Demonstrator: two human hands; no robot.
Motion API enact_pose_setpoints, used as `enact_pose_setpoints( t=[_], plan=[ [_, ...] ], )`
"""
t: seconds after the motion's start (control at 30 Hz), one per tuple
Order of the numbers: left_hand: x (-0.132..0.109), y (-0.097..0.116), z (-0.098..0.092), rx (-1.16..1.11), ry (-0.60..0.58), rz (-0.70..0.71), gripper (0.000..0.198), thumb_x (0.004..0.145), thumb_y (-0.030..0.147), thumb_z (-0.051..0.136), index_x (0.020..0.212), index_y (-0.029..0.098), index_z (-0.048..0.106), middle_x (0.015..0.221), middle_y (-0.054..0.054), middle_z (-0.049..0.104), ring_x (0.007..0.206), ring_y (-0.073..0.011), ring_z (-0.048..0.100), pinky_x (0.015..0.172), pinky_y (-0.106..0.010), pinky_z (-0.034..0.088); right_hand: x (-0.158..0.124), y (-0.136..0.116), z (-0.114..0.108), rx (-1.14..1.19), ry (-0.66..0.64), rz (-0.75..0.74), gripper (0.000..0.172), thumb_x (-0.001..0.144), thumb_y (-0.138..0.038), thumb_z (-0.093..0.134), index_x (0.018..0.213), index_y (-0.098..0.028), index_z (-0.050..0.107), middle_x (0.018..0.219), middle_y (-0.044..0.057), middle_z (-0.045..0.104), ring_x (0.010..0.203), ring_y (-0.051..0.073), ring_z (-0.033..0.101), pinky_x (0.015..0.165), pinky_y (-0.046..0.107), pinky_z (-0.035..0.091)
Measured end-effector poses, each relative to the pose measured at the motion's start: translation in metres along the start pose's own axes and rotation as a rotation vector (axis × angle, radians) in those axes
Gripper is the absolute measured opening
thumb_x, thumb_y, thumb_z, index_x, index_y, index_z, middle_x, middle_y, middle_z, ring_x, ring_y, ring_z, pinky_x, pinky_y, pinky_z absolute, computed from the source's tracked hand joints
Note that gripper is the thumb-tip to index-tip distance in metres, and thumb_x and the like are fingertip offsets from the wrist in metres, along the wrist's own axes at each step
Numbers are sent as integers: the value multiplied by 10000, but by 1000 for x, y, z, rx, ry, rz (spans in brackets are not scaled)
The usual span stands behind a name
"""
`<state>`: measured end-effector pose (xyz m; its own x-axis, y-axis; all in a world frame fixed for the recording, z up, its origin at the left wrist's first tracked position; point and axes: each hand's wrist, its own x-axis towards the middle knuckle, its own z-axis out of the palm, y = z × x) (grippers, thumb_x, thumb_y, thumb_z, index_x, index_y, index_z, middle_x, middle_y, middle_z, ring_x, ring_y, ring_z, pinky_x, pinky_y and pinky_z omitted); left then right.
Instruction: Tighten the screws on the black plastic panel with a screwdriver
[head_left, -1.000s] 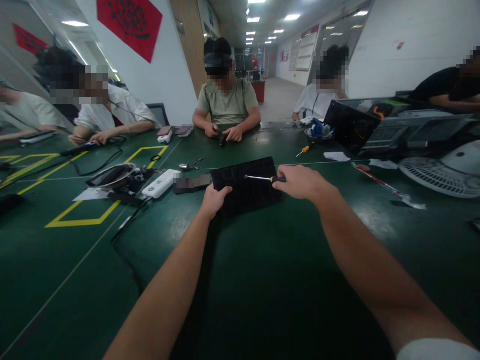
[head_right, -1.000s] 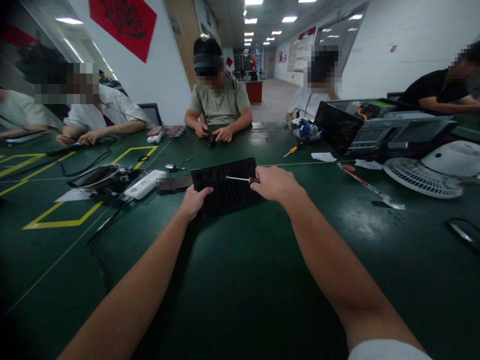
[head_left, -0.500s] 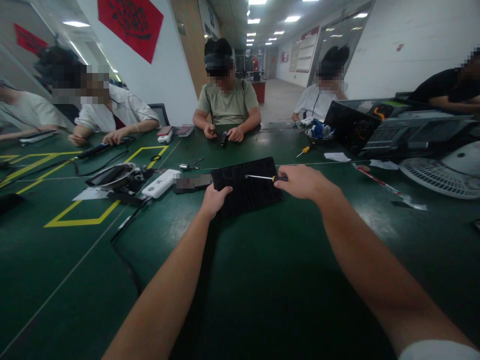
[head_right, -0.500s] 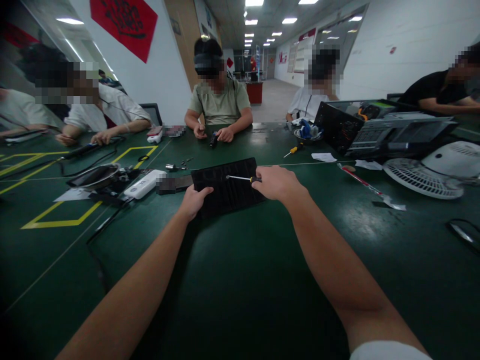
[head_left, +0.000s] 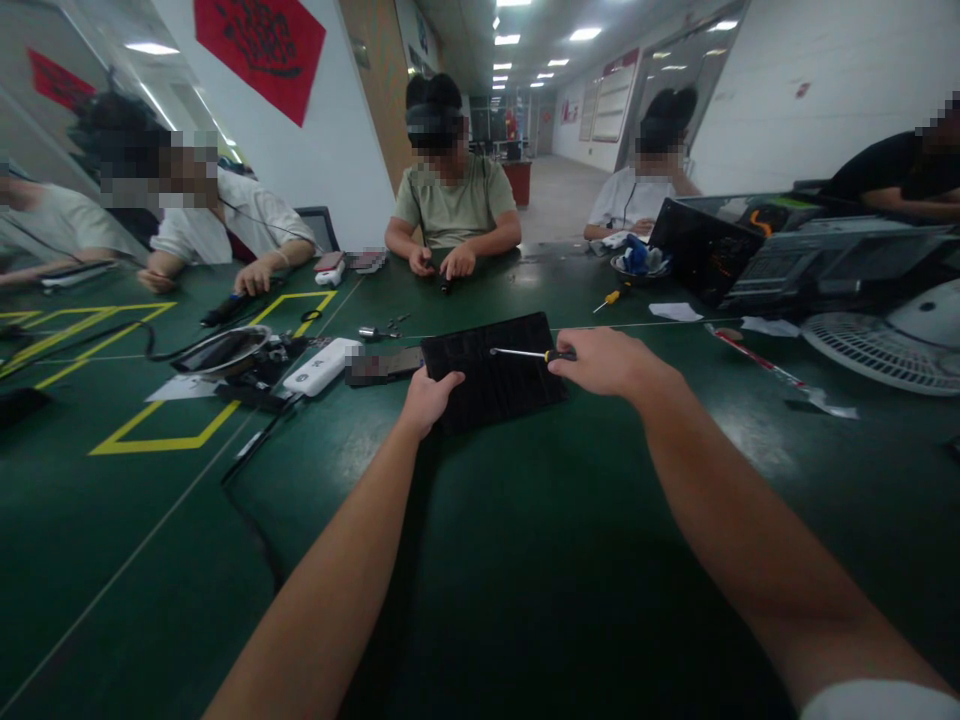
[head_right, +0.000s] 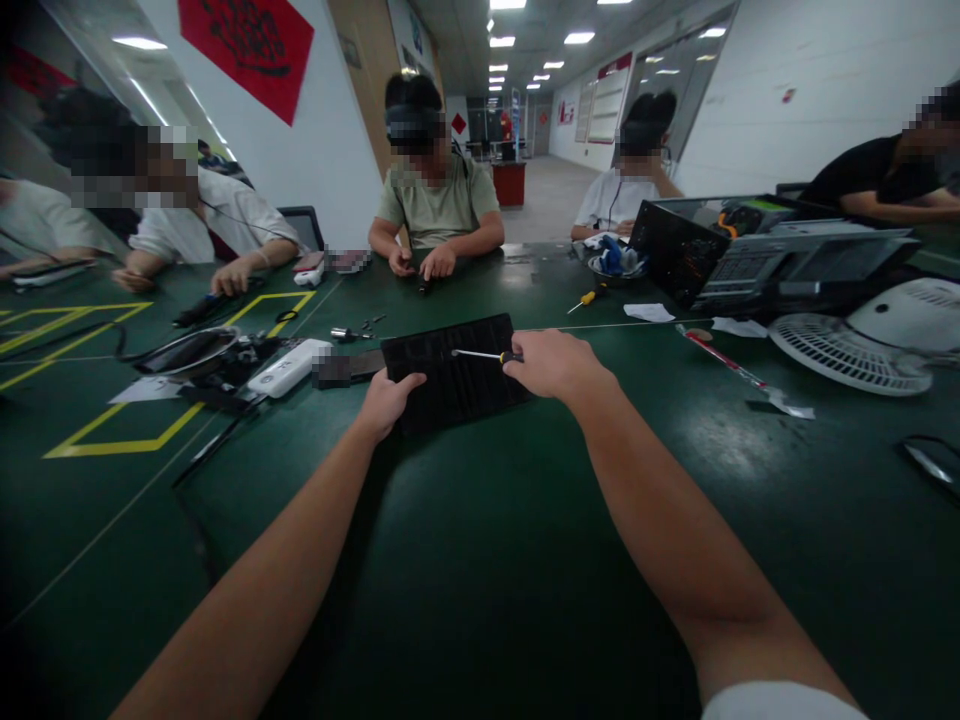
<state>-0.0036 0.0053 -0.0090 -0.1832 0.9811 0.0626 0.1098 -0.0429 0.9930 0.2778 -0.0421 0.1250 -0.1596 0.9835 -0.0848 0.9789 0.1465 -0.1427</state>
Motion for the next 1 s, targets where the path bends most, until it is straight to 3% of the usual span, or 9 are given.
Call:
enact_pose_setpoints(
  t=[0.73,1.0],
  plan=[
    [3,-4,-2,28,-16,14,409,605,391,826,941,170,748,925,-67,770,922,-297,720,887,-427,564,1,1,1,21,-12,1,357,961,-498,545,1181,-252,683,1153,132,731,1024,329,674,785,436,483],
    [-4,6,0,9,-15,-3,392,608,373,815,935,169,745,924,-66,780,932,-299,728,896,-424,563,2,2,1,23,-18,-10,356,961,-503,540,1180,-260,681,1147,127,731,1023,331,674,775,432,478]
  ],
)
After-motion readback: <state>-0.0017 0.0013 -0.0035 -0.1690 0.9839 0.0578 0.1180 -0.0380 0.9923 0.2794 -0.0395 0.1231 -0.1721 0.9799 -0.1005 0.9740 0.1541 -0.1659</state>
